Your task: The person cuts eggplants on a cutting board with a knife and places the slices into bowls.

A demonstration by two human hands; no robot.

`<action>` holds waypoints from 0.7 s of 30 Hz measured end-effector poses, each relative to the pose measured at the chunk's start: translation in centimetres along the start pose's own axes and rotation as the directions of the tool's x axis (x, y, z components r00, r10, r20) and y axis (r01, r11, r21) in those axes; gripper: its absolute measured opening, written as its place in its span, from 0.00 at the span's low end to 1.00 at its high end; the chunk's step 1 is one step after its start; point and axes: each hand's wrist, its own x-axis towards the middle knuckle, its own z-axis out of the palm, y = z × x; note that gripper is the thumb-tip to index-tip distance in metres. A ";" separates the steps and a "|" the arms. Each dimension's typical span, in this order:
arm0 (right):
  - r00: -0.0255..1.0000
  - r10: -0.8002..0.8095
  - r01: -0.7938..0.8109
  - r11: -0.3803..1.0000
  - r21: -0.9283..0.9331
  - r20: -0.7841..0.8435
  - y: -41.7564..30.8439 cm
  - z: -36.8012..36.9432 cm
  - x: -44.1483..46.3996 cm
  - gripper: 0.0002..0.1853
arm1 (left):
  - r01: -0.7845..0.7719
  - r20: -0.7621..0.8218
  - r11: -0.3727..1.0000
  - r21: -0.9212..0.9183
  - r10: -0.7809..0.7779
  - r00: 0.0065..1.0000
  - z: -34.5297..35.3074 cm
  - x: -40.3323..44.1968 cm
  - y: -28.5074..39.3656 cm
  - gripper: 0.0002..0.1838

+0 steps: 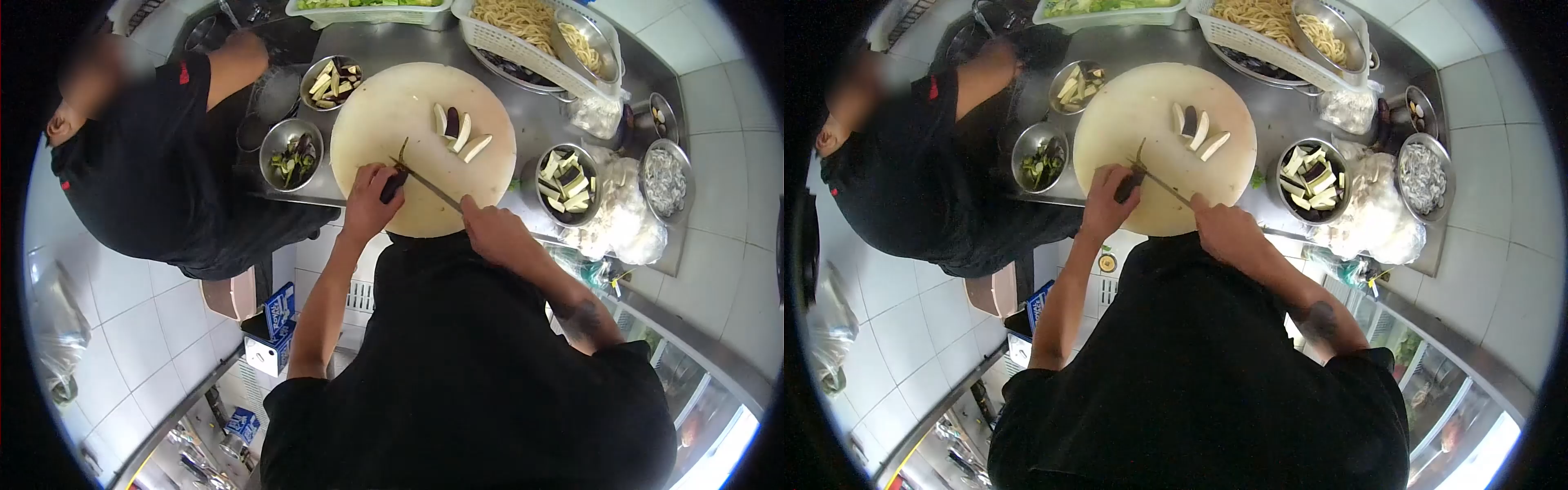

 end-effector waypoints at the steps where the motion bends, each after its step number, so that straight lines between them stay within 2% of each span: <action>1: 0.999 0.000 0.000 1.000 0.004 0.033 -0.4 -0.2 0.1 0.08 | 0.012 0.015 0.999 -0.051 -0.011 1.000 0.3 0.1 -0.2 0.23; 5: 0.992 0.027 -0.021 0.999 -0.049 0.126 -1.5 -1.6 0.1 0.10 | 0.020 0.021 0.987 -0.158 -0.017 1.000 0.7 0.2 -0.5 0.21; 9: 0.980 0.036 -0.022 0.997 -0.071 0.197 -1.7 -2.4 0.0 0.11 | -0.007 0.021 0.994 -0.110 0.009 1.000 0.7 -0.4 -0.5 0.19; 11: 0.983 0.047 -0.032 0.996 -0.088 0.178 -1.9 -2.8 0.2 0.11 | -0.036 0.021 0.990 -0.138 0.039 0.999 0.8 0.0 -0.4 0.19; 13: 0.991 0.024 -0.019 0.999 -0.038 0.133 -0.5 1.6 1.4 0.11 | -0.053 0.030 0.987 -0.153 0.058 0.998 0.9 -0.6 -0.7 0.22; 14: 0.997 -0.040 0.040 0.999 -0.005 0.069 1.0 4.9 3.1 0.12 | -0.039 0.063 0.989 -0.143 0.049 0.997 0.8 -0.8 -1.0 0.22; 15: 0.995 -0.099 0.099 0.995 0.016 -0.008 1.1 5.1 4.0 0.12 | -0.038 0.090 0.990 -0.135 0.051 0.995 0.9 -0.2 -1.0 0.22; 16: 0.996 -0.080 0.080 0.997 0.019 -0.027 1.7 5.0 4.3 0.12 | -0.062 0.096 0.988 -0.142 0.077 0.992 1.0 0.1 -0.9 0.22; 18: 0.992 -0.120 0.122 0.991 0.052 -0.031 2.0 5.1 4.0 0.13 | 0.012 0.024 0.995 -0.095 -0.010 1.000 0.7 -0.6 -0.4 0.21; 19: 0.993 -0.100 0.104 0.992 0.070 -0.057 2.1 4.7 3.5 0.13 | -0.018 0.042 0.996 -0.092 0.022 0.999 0.3 -0.5 -0.1 0.21; 21: 0.997 -0.058 0.065 0.981 0.181 -0.044 2.5 4.2 2.1 0.14 | 0.076 0.046 0.991 -0.114 -0.071 0.996 -0.5 -0.2 0.4 0.22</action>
